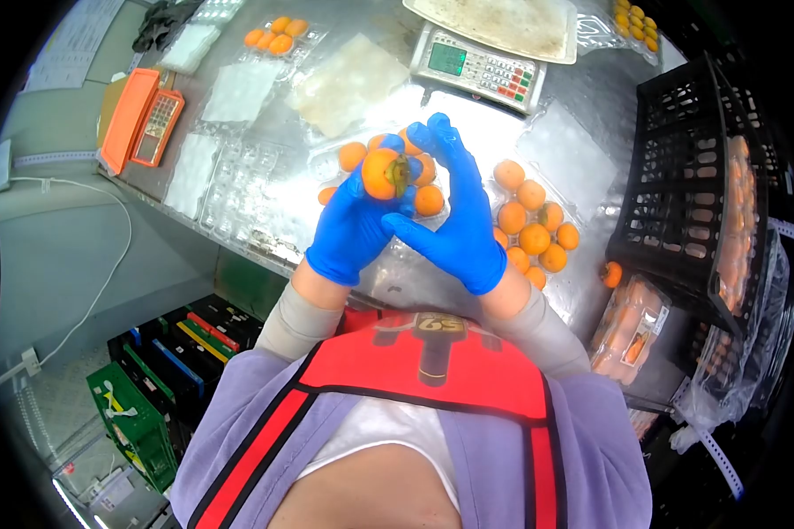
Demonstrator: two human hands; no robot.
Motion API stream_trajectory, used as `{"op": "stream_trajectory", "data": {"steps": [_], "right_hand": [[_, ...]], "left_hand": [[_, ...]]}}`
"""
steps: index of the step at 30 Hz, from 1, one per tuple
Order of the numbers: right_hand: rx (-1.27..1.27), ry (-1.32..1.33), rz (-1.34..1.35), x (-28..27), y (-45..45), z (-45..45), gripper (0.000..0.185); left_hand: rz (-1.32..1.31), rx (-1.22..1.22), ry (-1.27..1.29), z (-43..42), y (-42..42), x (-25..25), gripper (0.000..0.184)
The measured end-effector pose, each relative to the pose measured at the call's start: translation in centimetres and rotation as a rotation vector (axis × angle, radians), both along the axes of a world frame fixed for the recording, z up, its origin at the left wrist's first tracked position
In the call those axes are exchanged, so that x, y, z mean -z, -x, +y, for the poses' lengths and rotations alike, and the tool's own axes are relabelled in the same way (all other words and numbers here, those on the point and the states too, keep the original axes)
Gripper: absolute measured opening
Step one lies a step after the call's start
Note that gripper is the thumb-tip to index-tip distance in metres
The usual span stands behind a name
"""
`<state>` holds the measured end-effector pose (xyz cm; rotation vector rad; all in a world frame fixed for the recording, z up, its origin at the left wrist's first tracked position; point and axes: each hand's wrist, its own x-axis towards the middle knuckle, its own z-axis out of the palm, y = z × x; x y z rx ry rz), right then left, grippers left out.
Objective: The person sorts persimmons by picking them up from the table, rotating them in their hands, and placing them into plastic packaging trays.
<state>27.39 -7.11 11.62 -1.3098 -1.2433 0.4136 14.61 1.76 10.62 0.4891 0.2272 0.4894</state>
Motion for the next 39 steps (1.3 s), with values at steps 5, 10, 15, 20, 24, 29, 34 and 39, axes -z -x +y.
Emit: {"op": "stream_trajectory", "data": {"steps": [5,10,15,20,24,29,34,39], "right_hand": [[-0.011,-0.016,0.144,0.3,0.8,0.3,0.091],[0.002,0.006,0.118,1.0,0.6,0.1,0.082],[-0.028,-0.045,-0.055,1.5,0.2,-0.2,0.077],[-0.026,-0.044,-0.049,0.1,0.2,0.2,0.074],[0.018,0.050,0.054,0.5,-0.6,-0.3,0.072],[0.076,0.132,0.208,1.0,-0.9,-0.3,0.080],[0.097,0.172,0.225,2.4,-1.6,-0.3,0.077],[0.096,0.221,0.269,3.3,-2.5,0.3,0.074]], "left_hand": [[0.013,0.068,0.018,-0.2,-0.2,0.4,0.061],[0.055,0.032,-0.039,-0.4,-0.2,0.1,0.064],[0.086,-0.003,-0.177,0.4,0.1,0.1,0.068],[0.118,-0.074,-0.422,1.5,0.7,-0.6,0.073],[0.244,-0.195,-0.559,2.6,0.6,-0.6,0.073],[0.466,-0.582,-0.524,9.9,-0.3,3.8,0.040],[0.729,-0.874,-0.771,22.8,-0.1,9.2,0.046],[1.040,-0.844,-1.097,29.5,-1.0,10.3,0.054]]}}
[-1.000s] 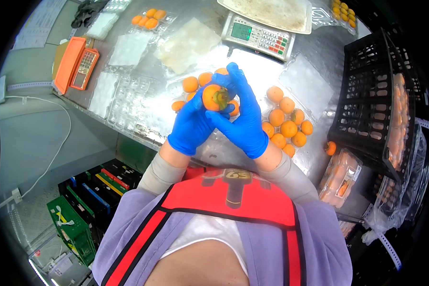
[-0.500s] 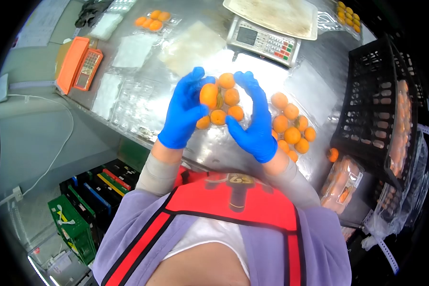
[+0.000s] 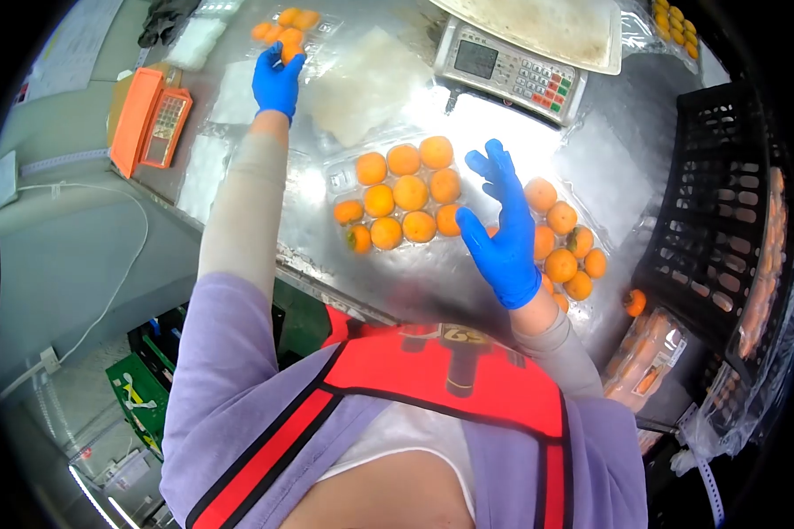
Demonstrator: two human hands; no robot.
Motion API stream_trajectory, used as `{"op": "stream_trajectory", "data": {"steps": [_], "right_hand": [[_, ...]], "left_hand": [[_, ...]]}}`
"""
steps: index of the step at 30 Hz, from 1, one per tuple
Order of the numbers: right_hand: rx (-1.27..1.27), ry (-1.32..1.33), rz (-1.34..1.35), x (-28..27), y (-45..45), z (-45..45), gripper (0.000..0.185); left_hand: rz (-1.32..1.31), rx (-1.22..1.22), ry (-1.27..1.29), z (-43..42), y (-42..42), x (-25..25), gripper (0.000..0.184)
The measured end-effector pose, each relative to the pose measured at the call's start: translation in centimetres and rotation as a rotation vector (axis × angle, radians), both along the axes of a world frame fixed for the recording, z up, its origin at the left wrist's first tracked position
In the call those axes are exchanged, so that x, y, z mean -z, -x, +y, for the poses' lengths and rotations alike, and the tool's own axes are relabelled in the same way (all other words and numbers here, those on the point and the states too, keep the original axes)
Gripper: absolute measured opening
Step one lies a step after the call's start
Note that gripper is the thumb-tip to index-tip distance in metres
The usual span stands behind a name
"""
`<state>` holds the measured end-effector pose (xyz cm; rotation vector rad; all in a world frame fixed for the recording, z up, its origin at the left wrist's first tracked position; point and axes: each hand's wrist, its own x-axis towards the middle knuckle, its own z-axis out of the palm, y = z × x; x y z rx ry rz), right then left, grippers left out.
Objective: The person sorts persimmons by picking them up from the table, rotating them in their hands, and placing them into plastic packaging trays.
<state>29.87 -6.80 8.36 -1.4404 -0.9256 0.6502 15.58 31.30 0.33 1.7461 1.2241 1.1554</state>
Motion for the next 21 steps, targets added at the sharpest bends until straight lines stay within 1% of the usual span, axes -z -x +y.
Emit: {"op": "stream_trajectory", "data": {"steps": [1,2,4,5,6,8,9,10,12,13,15,16,18,19,20,21], "right_hand": [[-0.020,0.023,-0.002,0.2,-0.3,0.1,0.073],[-0.038,0.047,-0.003,0.4,-0.5,0.1,0.072],[-0.044,0.060,0.000,0.6,-1.0,0.3,0.072],[-0.059,0.067,0.000,0.8,-1.1,0.3,0.071],[-0.054,0.072,0.004,1.0,-1.3,0.3,0.071],[-0.048,0.069,0.009,1.3,-1.4,0.3,0.070],[-0.046,0.071,0.012,1.4,-1.5,0.3,0.070],[-0.051,0.082,0.019,1.5,-1.5,0.3,0.070],[-0.060,0.095,0.029,1.6,-1.5,0.5,0.069],[-0.073,0.103,0.032,1.6,-1.5,0.6,0.068],[-0.089,0.111,0.036,1.5,-1.4,0.7,0.067],[-0.096,0.115,0.034,1.4,-1.3,0.7,0.066],[-0.105,0.118,0.032,1.4,-1.2,0.7,0.065],[-0.108,0.113,0.043,1.3,-1.1,0.8,0.063],[-0.111,0.108,0.055,1.3,-1.0,0.8,0.062],[-0.114,0.108,0.055,1.4,-1.0,0.8,0.062]], "left_hand": [[0.165,-0.024,-0.055,0.9,-0.1,0.4,0.056],[0.169,-0.016,-0.049,1.8,-0.2,0.8,0.056],[0.418,-0.078,-0.097,2.0,-0.9,0.1,0.055],[0.608,-0.147,-0.132,2.0,-1.0,-0.2,0.053],[0.612,-0.140,-0.128,1.8,-1.2,-0.8,0.053],[0.803,-0.201,-0.113,2.0,-1.1,-1.4,0.054],[0.862,-0.192,-0.134,2.2,-0.9,-1.3,0.054],[0.864,-0.191,-0.133,2.2,-0.6,-1.4,0.054],[0.991,-0.098,0.049,2.3,0.2,-1.5,0.061],[0.993,-0.100,0.052,2.5,0.9,-1.4,0.061],[0.692,-0.013,-0.017,3.0,2.9,-0.5,0.062],[0.692,-0.015,-0.016,3.6,3.9,0.2,0.062],[0.575,-0.013,-0.189,4.7,6.2,1.5,0.063],[0.630,-0.008,-0.184,5.1,7.5,1.8,0.057],[0.630,-0.010,-0.184,5.6,8.8,1.9,0.057],[0.779,0.089,-0.091,5.4,9.6,1.1,0.056]]}}
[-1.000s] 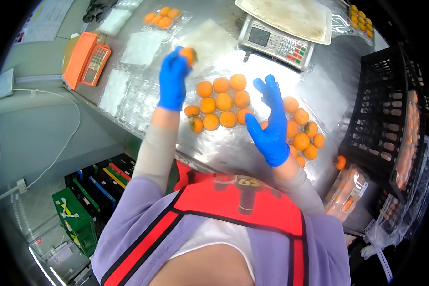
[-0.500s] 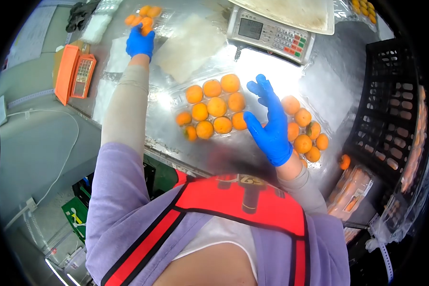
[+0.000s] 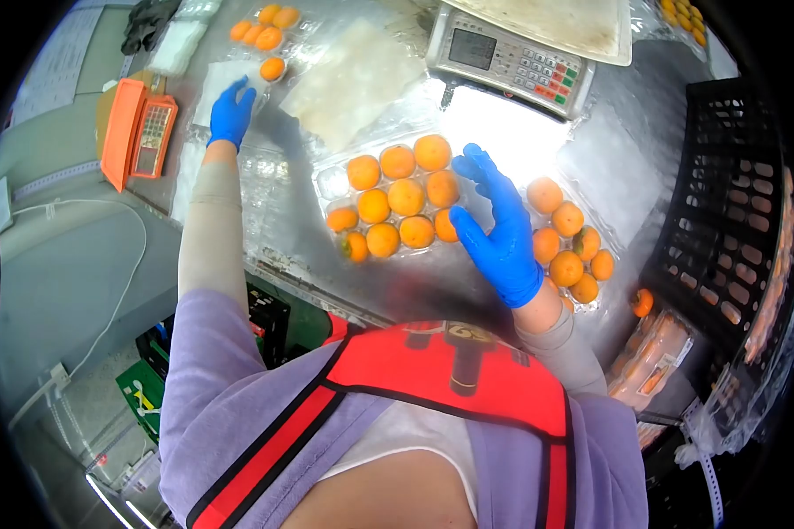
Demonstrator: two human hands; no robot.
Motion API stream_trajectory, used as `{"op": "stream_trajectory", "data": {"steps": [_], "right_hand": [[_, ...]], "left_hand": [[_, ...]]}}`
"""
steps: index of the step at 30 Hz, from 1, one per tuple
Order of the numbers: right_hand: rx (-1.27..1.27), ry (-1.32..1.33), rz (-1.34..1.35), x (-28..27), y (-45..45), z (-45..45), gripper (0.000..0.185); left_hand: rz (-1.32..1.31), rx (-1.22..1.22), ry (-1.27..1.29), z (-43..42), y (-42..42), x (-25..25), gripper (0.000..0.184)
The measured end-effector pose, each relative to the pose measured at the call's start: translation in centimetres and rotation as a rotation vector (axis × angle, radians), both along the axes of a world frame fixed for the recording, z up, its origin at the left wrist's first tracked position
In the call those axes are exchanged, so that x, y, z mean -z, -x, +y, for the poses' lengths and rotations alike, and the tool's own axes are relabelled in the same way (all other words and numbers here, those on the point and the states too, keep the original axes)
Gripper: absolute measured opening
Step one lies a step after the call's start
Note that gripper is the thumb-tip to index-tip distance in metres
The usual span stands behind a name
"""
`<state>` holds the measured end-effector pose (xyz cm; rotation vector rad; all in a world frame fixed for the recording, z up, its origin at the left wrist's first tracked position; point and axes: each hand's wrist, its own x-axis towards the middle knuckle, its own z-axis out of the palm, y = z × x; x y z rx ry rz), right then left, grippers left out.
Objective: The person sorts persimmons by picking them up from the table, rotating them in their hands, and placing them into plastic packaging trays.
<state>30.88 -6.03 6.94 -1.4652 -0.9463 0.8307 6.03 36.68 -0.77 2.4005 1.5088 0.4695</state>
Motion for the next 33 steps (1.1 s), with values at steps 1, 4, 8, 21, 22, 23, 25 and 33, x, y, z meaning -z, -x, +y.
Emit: {"op": "stream_trajectory", "data": {"steps": [1,4,8,21,22,23,25,33], "right_hand": [[-0.006,-0.004,-0.006,0.2,0.0,0.0,0.061],[-0.021,0.003,-0.019,0.2,0.0,-0.2,0.059],[-0.019,0.016,-0.028,0.4,0.2,-0.4,0.058],[-0.005,0.073,-0.125,1.3,0.2,-2.0,0.049],[-0.004,0.091,-0.146,1.6,0.5,-2.2,0.047],[-0.004,0.109,-0.167,1.9,0.8,-2.3,0.046],[-0.019,0.087,-0.194,2.3,1.3,-2.6,0.045],[-0.097,0.040,-0.277,2.4,3.0,-2.6,0.042]], "left_hand": [[0.155,0.050,0.114,-0.5,0.5,-0.5,0.054],[0.431,-0.014,0.154,-1.8,1.5,-2.6,0.054],[0.520,0.055,0.186,2.1,6.8,-0.3,0.048],[-0.183,0.377,-0.003,-13.2,0.3,-7.3,0.043],[-0.308,0.443,0.166,-15.8,0.0,-7.2,0.041],[-0.254,0.426,0.319,-18.7,-0.2,-7.7,0.038],[-0.131,0.509,0.407,-22.5,0.3,-6.9,0.036],[0.035,0.492,0.075,-26.6,1.1,-4.0,0.035]]}}
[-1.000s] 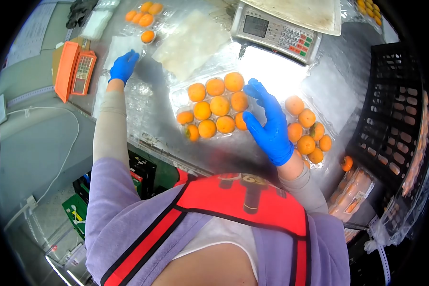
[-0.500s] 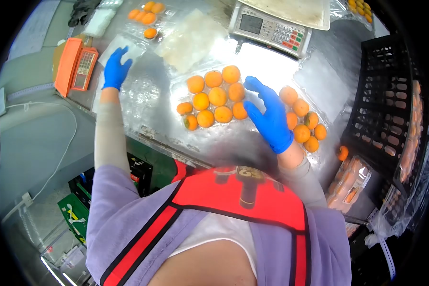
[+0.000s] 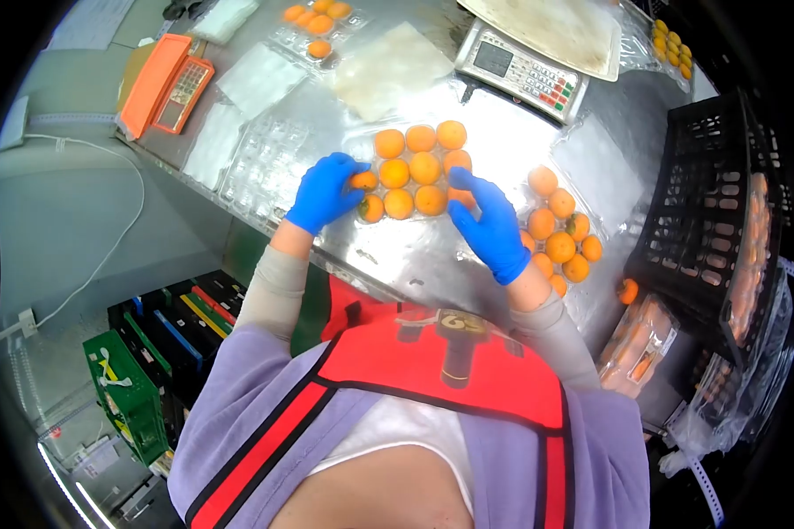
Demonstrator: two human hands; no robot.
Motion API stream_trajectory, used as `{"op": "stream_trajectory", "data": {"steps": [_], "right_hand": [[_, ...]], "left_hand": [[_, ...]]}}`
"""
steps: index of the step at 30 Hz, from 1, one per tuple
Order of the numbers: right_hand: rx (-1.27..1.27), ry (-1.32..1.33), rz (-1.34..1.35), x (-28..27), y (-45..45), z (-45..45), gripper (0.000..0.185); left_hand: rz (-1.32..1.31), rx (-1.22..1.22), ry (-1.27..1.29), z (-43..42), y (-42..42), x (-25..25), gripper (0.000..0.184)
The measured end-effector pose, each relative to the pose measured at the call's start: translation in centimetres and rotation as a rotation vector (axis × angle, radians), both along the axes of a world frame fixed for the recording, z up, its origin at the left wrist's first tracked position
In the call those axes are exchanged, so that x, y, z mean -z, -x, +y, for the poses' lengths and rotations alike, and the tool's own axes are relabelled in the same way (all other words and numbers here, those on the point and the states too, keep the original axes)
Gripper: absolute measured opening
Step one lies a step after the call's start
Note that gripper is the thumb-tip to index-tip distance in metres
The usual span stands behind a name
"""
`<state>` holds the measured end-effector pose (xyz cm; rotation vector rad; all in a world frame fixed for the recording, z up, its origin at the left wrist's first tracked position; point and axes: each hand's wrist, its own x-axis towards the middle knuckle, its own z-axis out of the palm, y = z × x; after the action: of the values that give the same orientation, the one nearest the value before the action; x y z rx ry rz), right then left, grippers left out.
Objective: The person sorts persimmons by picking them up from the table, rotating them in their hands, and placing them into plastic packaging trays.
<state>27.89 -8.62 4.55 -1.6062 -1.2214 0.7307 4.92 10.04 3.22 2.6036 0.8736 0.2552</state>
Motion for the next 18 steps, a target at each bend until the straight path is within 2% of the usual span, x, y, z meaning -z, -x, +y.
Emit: {"op": "stream_trajectory", "data": {"steps": [3,5,6,8,9,11,12,14,16,18], "right_hand": [[-0.008,-0.014,0.030,0.3,0.5,-0.1,0.042],[-0.018,-0.023,0.038,0.3,0.7,-0.5,0.043],[-0.012,-0.024,0.036,0.2,0.7,-0.6,0.043],[-0.059,0.010,0.092,-0.1,0.7,-0.9,0.044],[-0.048,0.013,0.088,-0.2,0.8,-0.9,0.044],[-0.074,0.018,0.322,-0.5,1.1,-0.6,0.045],[-0.059,0.023,0.315,-0.9,1.4,-0.5,0.045],[-0.065,0.064,0.651,-2.2,1.8,-0.3,0.048],[-0.030,0.087,0.667,-2.5,1.7,-0.2,0.052],[-0.068,0.096,0.650,-2.7,1.6,-0.2,0.054]], "left_hand": [[-0.070,-0.016,0.067,0.0,0.4,0.4,0.038],[-0.348,-0.038,0.220,-0.4,0.7,0.4,0.041],[-0.349,-0.031,0.221,-0.9,0.4,-0.1,0.041],[-0.595,-0.067,0.518,-2.3,-0.7,-2.0,0.042],[-0.595,-0.056,0.525,-2.9,-1.2,-2.7,0.042],[-0.640,-0.054,0.595,-4.1,-2.3,-3.7,0.043],[-0.642,-0.041,0.606,-4.5,-2.8,-3.9,0.043],[-0.655,0.003,0.631,-5.4,-3.9,-3.9,0.043],[-0.642,0.056,0.600,-6.0,-4.8,-3.3,0.041],[-0.530,0.123,0.467,-6.8,-5.8,-2.9,0.037]]}}
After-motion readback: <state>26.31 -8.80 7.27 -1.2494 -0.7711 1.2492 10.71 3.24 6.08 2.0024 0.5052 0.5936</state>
